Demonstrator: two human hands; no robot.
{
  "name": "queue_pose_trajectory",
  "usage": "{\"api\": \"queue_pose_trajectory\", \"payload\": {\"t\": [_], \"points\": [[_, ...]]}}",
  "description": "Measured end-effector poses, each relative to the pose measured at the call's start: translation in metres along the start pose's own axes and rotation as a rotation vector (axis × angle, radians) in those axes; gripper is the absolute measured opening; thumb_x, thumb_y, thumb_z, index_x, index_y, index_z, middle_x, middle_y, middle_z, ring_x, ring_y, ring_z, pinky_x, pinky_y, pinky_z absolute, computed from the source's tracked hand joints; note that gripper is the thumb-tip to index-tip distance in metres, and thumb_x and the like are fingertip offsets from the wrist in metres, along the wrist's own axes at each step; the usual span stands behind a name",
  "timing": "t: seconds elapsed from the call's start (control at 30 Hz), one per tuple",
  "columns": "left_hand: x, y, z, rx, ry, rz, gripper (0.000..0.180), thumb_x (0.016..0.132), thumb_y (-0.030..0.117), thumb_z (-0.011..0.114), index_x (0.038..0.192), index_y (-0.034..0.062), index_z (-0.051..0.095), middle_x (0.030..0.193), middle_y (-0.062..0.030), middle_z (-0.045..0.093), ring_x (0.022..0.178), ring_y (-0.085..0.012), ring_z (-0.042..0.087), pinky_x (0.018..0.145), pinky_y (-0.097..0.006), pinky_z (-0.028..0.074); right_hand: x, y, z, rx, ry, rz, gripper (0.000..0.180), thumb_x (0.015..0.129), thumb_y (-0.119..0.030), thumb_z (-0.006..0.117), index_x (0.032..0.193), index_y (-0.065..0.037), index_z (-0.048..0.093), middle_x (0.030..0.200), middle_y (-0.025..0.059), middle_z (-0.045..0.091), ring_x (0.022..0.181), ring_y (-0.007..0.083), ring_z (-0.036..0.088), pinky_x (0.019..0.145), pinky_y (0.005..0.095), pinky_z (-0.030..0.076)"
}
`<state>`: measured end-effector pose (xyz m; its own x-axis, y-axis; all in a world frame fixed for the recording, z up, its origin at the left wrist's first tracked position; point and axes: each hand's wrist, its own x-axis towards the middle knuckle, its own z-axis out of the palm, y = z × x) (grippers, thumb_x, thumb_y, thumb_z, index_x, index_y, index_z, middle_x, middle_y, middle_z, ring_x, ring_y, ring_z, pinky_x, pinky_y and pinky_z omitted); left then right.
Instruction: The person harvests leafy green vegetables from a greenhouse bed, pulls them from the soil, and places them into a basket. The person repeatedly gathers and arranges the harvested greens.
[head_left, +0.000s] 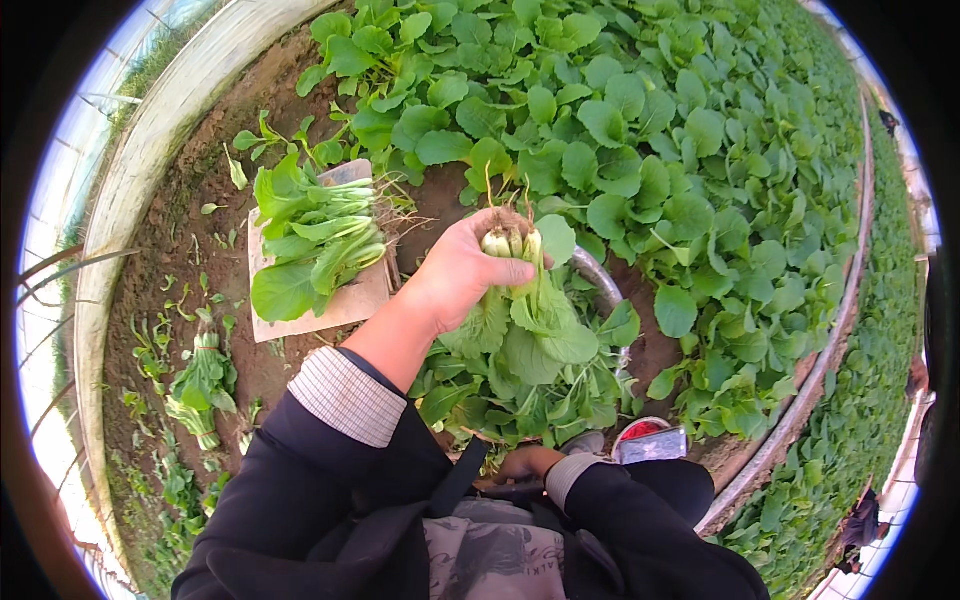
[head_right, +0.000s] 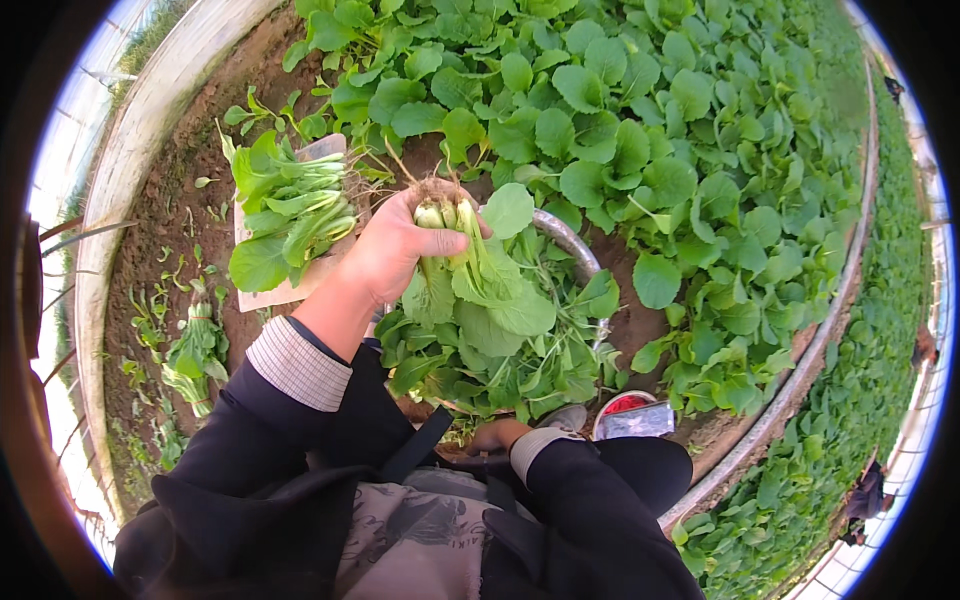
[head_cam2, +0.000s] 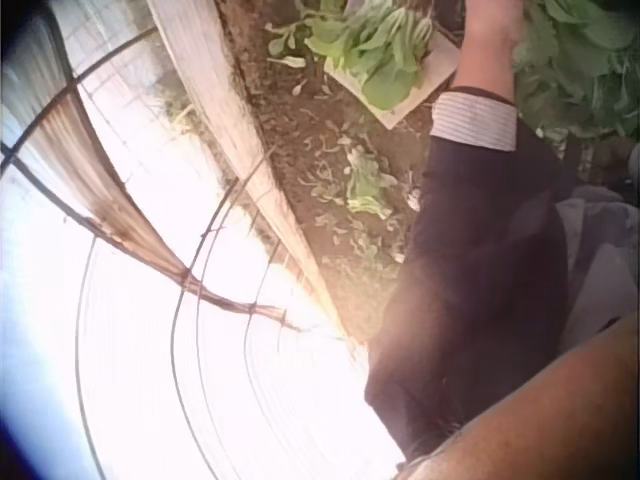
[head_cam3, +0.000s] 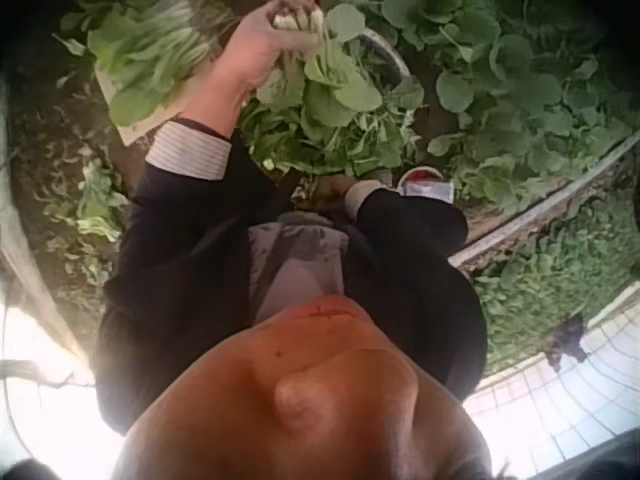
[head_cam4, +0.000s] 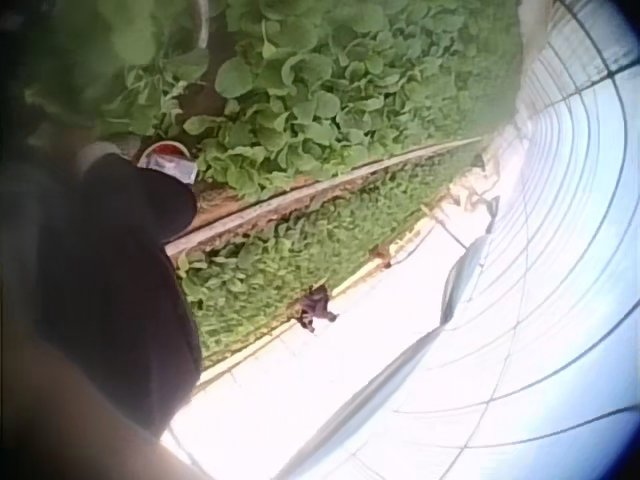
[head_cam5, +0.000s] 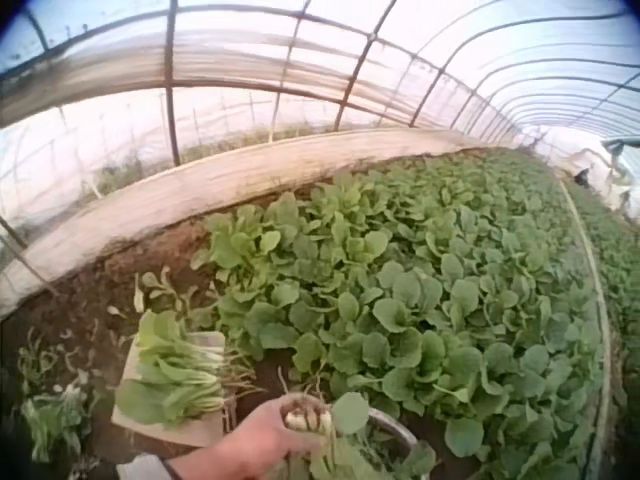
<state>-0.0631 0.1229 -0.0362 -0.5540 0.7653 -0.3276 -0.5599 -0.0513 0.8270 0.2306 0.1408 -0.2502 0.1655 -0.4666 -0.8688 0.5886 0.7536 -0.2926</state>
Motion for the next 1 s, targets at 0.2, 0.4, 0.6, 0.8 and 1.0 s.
{"api": "queue_pose_trajectory", "payload": {"t": [0.2,0.4,0.6,0.8,1.0], "points": [[-0.034,0.005,0.025,-0.021,-0.004,0.240,0.034,0.077,0.001,0.071,0.108,0.0044,0.059,0.087,-0.0032,0.063,0.081,-0.0134,0.061,0.076,-0.028,0.049,0.045,0.030,-0.011,-0.108,0.526,0.005,0.051,0.082,-0.050,0.057,0.110,-0.008,0.067,0.110,0.0172,0.065,0.096,0.0310,0.063,0.086,0.0407,0.049],[-0.090,0.002,0.032,0.160,0.084,0.347,0.023,0.075,0.005,0.076,0.091,0.0034,0.060,0.080,0.0014,0.062,0.070,-0.0084,0.057,0.065,-0.023,0.047,-0.004,-0.016,-0.002,-0.235,0.798,0.007,0.051,0.078,-0.050,0.062,0.102,-0.005,0.069,0.109,0.0186,0.065,0.101,0.0351,0.062,0.085,0.0406,0.049],[-0.104,0.009,0.040,1.167,0.226,0.536,0.023,0.075,0.016,0.071,0.095,0.0070,0.061,0.083,-0.0115,0.067,0.072,-0.0259,0.064,0.067,-0.034,0.050,-0.085,-0.022,-0.024,0.140,0.522,0.004,0.043,0.081,-0.029,0.065,0.110,0.002,0.063,0.095,0.0181,0.069,0.075,0.0301,0.069,0.068,0.0450,0.054],[-0.089,-0.006,0.033,1.306,0.192,0.591,0.023,0.076,0.015,0.066,0.096,0.0063,0.063,0.086,-0.0138,0.065,0.079,-0.0317,0.063,0.071,-0.041,0.050,-0.236,-0.040,-0.054,-0.055,1.650,-0.884,0.091,0.065,-0.050,0.076,0.132,0.003,0.043,0.131,0.0237,0.047,0.123,0.0334,0.044,0.106,0.0396,0.031],[-0.071,-0.002,0.040,-0.096,-0.119,0.348,0.016,0.073,0.004,0.066,0.087,0.0025,0.059,0.090,-0.0090,0.061,0.079,-0.0178,0.058,0.073,-0.032,0.049,-0.248,-0.082,-0.064,0.025,1.528,-1.265,0.083,0.065,-0.042,0.077,0.129,0.001,0.046,0.123,0.0192,0.055,0.117,0.0313,0.051,0.102,0.0391,0.036]]}}
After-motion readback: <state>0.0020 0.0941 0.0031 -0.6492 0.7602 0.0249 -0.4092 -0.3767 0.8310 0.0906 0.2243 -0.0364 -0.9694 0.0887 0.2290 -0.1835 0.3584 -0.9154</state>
